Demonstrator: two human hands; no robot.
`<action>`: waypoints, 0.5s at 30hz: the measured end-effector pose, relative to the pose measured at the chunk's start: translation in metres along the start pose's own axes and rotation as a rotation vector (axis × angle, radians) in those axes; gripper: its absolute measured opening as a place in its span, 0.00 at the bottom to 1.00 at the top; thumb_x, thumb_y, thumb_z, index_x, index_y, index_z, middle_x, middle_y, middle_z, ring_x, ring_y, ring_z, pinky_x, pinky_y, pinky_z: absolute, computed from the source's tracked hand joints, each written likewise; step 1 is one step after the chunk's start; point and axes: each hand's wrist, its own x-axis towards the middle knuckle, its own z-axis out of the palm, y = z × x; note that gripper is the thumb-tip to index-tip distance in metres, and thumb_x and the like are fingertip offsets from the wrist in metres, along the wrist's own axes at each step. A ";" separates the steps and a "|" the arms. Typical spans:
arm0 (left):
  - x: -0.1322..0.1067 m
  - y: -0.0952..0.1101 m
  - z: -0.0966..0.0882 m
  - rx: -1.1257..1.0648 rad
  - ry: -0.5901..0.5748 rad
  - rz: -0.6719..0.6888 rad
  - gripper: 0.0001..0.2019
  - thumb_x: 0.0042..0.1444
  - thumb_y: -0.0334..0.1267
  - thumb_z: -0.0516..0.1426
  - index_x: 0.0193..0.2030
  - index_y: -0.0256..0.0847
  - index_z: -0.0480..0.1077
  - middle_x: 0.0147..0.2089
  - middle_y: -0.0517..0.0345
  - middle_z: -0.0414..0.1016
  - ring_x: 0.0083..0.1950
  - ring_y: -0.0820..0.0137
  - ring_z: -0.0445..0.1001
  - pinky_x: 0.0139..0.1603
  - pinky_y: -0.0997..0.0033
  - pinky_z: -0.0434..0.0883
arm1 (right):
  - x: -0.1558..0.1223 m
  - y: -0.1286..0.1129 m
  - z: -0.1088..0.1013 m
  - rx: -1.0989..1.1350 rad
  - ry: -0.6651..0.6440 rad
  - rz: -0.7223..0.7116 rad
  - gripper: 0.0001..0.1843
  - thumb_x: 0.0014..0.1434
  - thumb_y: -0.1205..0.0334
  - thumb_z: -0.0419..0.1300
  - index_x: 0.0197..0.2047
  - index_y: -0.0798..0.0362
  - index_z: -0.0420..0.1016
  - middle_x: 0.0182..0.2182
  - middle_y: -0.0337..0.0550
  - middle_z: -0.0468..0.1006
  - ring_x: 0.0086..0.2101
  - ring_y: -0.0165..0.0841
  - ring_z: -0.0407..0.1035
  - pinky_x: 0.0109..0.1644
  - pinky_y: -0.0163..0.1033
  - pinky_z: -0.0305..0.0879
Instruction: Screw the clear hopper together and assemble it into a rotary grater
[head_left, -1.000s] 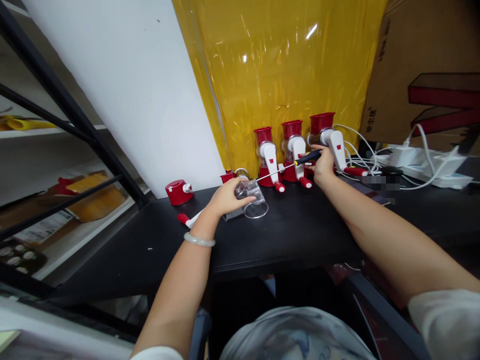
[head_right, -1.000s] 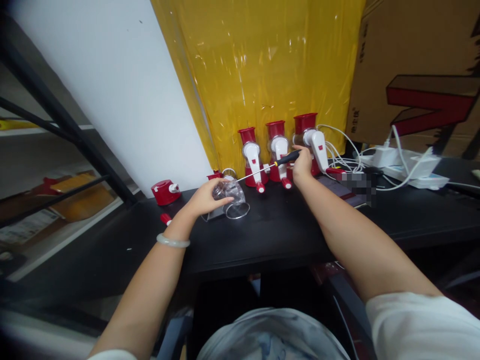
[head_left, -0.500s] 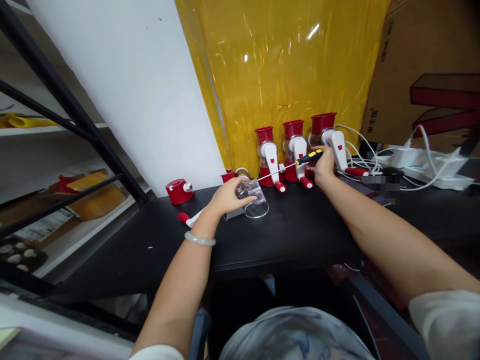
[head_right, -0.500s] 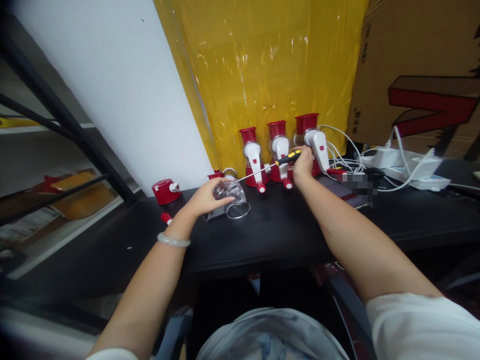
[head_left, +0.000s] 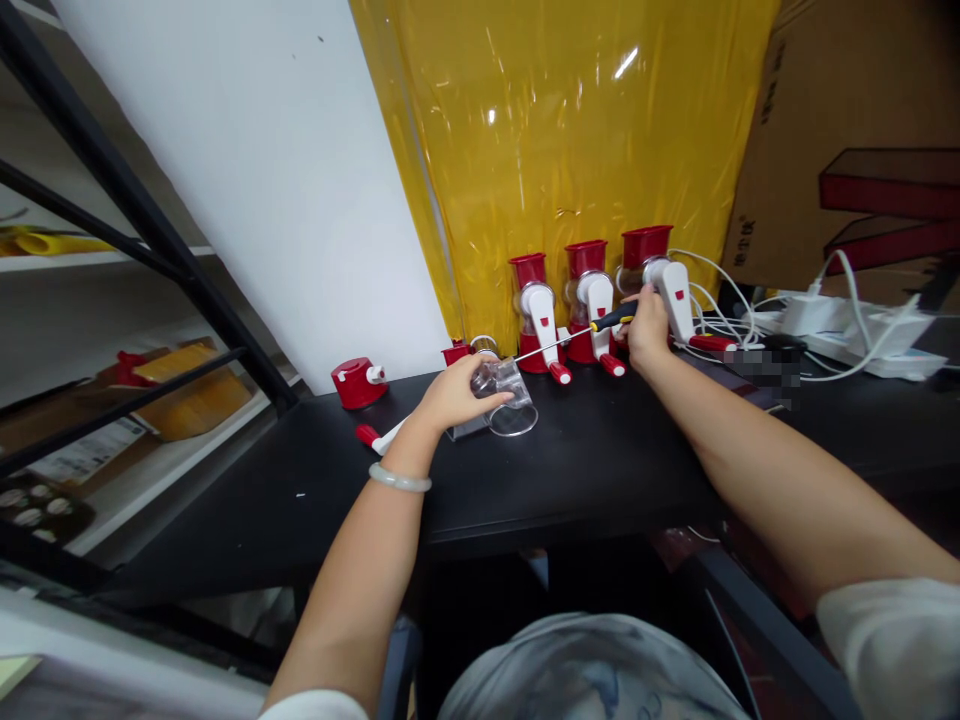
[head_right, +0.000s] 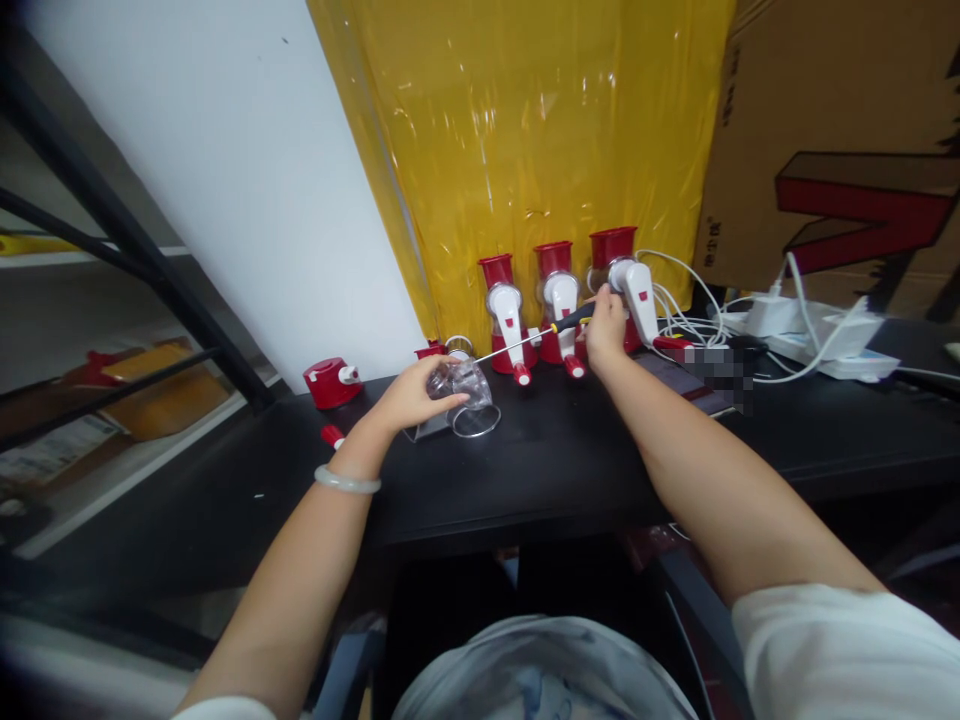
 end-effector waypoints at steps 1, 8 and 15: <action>0.000 0.000 0.000 -0.001 0.001 0.002 0.29 0.55 0.55 0.68 0.58 0.44 0.72 0.57 0.45 0.80 0.57 0.52 0.80 0.61 0.46 0.75 | 0.000 0.000 0.000 0.009 0.006 0.030 0.20 0.69 0.43 0.46 0.37 0.49 0.69 0.21 0.33 0.69 0.15 0.27 0.62 0.15 0.31 0.56; 0.000 0.000 0.000 0.016 -0.001 0.010 0.29 0.55 0.55 0.68 0.59 0.44 0.72 0.57 0.46 0.80 0.56 0.52 0.80 0.61 0.47 0.75 | 0.003 0.000 0.002 0.030 0.028 0.065 0.12 0.64 0.56 0.52 0.43 0.50 0.74 0.31 0.34 0.72 0.21 0.26 0.70 0.19 0.32 0.64; -0.001 0.001 -0.001 0.012 -0.004 0.002 0.29 0.55 0.56 0.68 0.59 0.44 0.72 0.57 0.45 0.80 0.56 0.52 0.80 0.61 0.47 0.75 | 0.000 0.000 0.002 -0.048 0.039 0.026 0.18 0.67 0.42 0.54 0.39 0.49 0.69 0.22 0.32 0.69 0.16 0.27 0.63 0.17 0.31 0.57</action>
